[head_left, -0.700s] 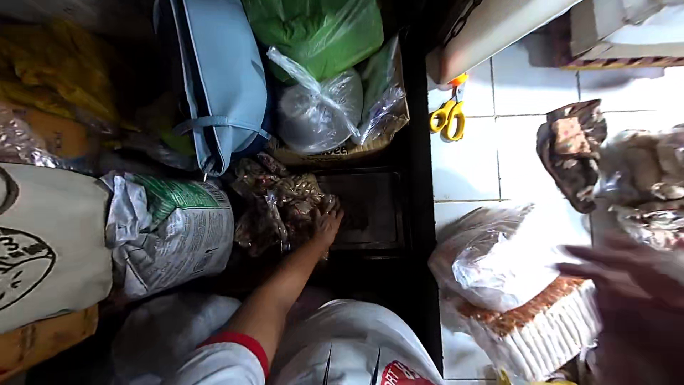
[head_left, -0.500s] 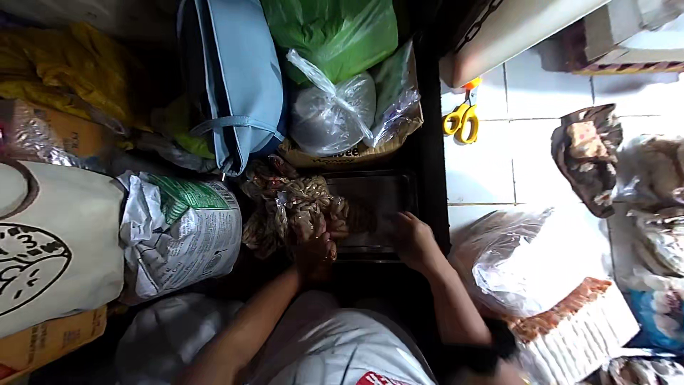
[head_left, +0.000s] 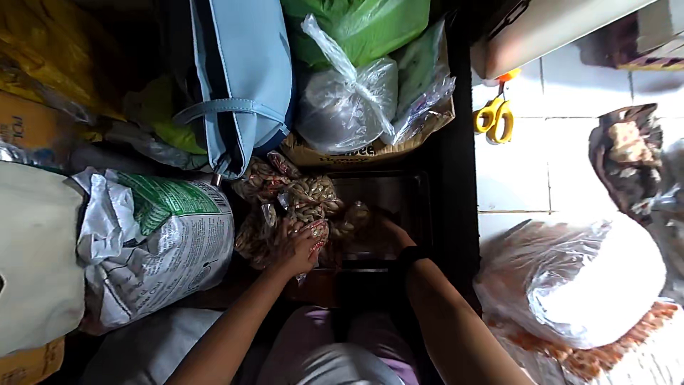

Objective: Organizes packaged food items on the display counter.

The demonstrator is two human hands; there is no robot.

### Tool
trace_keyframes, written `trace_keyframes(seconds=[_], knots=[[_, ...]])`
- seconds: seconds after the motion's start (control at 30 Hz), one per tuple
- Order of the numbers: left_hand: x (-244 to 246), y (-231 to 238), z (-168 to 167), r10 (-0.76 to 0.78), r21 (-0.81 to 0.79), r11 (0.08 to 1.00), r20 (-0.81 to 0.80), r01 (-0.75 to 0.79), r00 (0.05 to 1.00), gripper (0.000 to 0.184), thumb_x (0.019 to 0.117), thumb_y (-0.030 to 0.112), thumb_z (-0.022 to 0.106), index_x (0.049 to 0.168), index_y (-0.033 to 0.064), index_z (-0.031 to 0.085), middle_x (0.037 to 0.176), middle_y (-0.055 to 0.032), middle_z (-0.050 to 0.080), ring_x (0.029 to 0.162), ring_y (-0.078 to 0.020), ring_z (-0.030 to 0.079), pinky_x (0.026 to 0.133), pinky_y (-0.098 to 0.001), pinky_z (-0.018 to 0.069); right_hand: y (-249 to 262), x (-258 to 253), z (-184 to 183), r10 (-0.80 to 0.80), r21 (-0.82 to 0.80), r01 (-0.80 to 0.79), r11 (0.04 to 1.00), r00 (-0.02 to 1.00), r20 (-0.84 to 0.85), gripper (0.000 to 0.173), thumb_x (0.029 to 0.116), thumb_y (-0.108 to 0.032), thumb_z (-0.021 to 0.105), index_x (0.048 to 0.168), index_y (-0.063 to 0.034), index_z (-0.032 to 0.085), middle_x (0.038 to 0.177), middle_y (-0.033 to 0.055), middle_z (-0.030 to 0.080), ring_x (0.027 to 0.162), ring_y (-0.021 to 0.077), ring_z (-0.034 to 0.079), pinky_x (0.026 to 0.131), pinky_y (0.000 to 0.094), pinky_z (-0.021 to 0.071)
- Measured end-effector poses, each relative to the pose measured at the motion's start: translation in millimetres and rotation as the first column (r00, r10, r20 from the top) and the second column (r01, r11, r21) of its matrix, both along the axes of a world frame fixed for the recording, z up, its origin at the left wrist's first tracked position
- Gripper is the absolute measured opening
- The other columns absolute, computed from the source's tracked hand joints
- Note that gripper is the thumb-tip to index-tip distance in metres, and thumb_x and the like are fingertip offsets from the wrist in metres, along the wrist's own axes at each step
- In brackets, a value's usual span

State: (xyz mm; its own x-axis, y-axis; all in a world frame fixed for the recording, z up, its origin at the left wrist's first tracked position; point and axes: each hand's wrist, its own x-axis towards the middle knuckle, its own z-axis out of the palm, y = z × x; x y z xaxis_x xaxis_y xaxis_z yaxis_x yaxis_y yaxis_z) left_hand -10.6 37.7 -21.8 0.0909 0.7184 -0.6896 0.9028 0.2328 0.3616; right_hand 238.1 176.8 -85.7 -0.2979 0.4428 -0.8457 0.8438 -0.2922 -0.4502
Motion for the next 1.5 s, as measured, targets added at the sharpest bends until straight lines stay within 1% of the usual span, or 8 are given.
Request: trace_keyframes(seconds=[0.17, 0.3, 0.4, 0.63, 0.77, 0.9, 1.2, 1.5], knots=[[72.4, 47.2, -7.4, -0.15, -0.11, 0.986, -0.236, 0.127, 0.96, 0.035, 0.0989, -0.006, 0.046, 0.132, -0.0096, 0.058, 0.131, -0.0279, 0.062, 0.133, -0.0447, 0.051, 0.116, -0.0567, 0.032, -73.1, 58.5, 5.6, -0.345, 0.22, 0.322, 0.921, 0.936, 0.075, 0.055, 0.0993, -0.027, 0.067, 0.141, 0.0064, 0.053, 0.139, 0.0269, 0.058, 0.132, 0.0351, 0.056, 0.113, 0.0477, 0.0444], [85.4, 60.5, -67.7, -0.284, -0.041, 0.958, 0.03, 0.285, 0.958, 0.05, 0.1015, -0.008, 0.041, 0.151, 0.0012, 0.043, 0.16, -0.0257, 0.036, 0.15, -0.0447, 0.031, 0.121, -0.0609, 0.0254, -99.2, 83.0, 41.9, -0.642, 0.284, 0.599, 0.749, 0.761, 0.09, 0.069, 0.0893, -0.025, 0.081, 0.143, 0.0057, 0.051, 0.136, 0.0255, 0.06, 0.126, 0.0332, 0.059, 0.109, 0.0482, 0.0474], [85.7, 76.5, -92.0, -0.36, -0.066, 0.929, 0.079, 0.365, 0.93, 0.05, 0.0961, -0.009, 0.052, 0.145, 0.0021, 0.052, 0.156, -0.0211, 0.043, 0.148, -0.0453, 0.032, 0.117, -0.0655, 0.0288, -112.7, 99.7, 54.0, -0.795, 0.255, 0.767, 0.588, 0.607, 0.008, 0.067, 0.0816, -0.018, 0.088, 0.136, 0.0033, 0.056, 0.122, 0.0211, 0.066, 0.11, 0.0278, 0.066, 0.095, 0.0465, 0.0548], [98.6, 114.0, -84.7, -0.583, -0.205, 0.795, -0.001, 0.57, 0.813, 0.033, 0.0986, 0.009, 0.06, 0.127, -0.0062, 0.064, 0.137, -0.0271, 0.059, 0.136, -0.0444, 0.049, 0.12, -0.0604, 0.0275, -147.3, 118.2, 75.9, -0.785, 0.153, 0.771, 0.618, 0.617, 0.062, 0.072, 0.0867, -0.025, 0.084, 0.144, 0.0032, 0.051, 0.133, 0.0225, 0.062, 0.123, 0.0291, 0.061, 0.106, 0.0449, 0.0501], [68.3, 133.3, -87.5, -0.49, -0.041, 0.872, -0.078, 0.488, 0.868, 0.059, 0.0845, 0.041, 0.079, 0.121, -0.0037, 0.07, 0.147, -0.0347, 0.047, 0.146, -0.053, 0.031, 0.122, -0.0689, 0.0123, -179.1, 131.7, 67.3, -0.763, 0.126, 0.755, 0.643, 0.647, 0.015, 0.074, 0.0875, -0.032, 0.082, 0.146, 0.0005, 0.049, 0.136, 0.0203, 0.062, 0.126, 0.0278, 0.061, 0.109, 0.0443, 0.0496], [55.9, 152.2, -113.0, -0.435, -0.305, 0.877, -0.171, 0.373, 0.884, 0.077, 0.0781, 0.052, 0.084, 0.128, -0.0041, 0.065, 0.143, -0.0353, 0.05, 0.138, -0.0511, 0.044, 0.112, -0.0652, 0.0361, -199.2, 140.6, 56.2, -0.764, -0.011, 0.765, 0.644, 0.644, 0.03, 0.063, 0.0924, -0.036, 0.076, 0.143, -0.0046, 0.055, 0.131, 0.0159, 0.067, 0.121, 0.0263, 0.065, 0.107, 0.0475, 0.0505], [100.1, 148.0, -110.0, -0.576, -0.464, 0.765, -0.182, 0.447, 0.797, 0.062, 0.0855, 0.04, 0.079, 0.131, -0.0006, 0.063, 0.137, -0.0273, 0.059, 0.135, -0.0468, 0.05, 0.11, -0.0738, 0.031, -209.8, 157.4, 55.0, -0.736, -0.072, 0.749, 0.658, 0.661, 0.145, 0.062, 0.0938, -0.04, 0.074, 0.139, -0.0017, 0.057, 0.129, 0.0201, 0.067, 0.121, 0.0306, 0.064, 0.107, 0.0512, 0.049], [144.2, 101.2, -9.5, -0.598, -0.033, 0.791, 0.171, 0.611, 0.783, 0.048, 0.0805, 0.031, 0.079, 0.125, 0.0151, 0.071, 0.136, -0.0195, 0.06, 0.131, -0.0426, 0.051, 0.113, -0.0669, 0.0278, -195.5, 142.7, 76.1, -0.798, 0.157, 0.793, 0.589, 0.601, -0.043, 0.053, 0.0922, -0.022, 0.076, 0.134, 0.0044, 0.058, 0.115, 0.0181, 0.071, 0.105, 0.0231, 0.069, 0.096, 0.0429, 0.0572]])
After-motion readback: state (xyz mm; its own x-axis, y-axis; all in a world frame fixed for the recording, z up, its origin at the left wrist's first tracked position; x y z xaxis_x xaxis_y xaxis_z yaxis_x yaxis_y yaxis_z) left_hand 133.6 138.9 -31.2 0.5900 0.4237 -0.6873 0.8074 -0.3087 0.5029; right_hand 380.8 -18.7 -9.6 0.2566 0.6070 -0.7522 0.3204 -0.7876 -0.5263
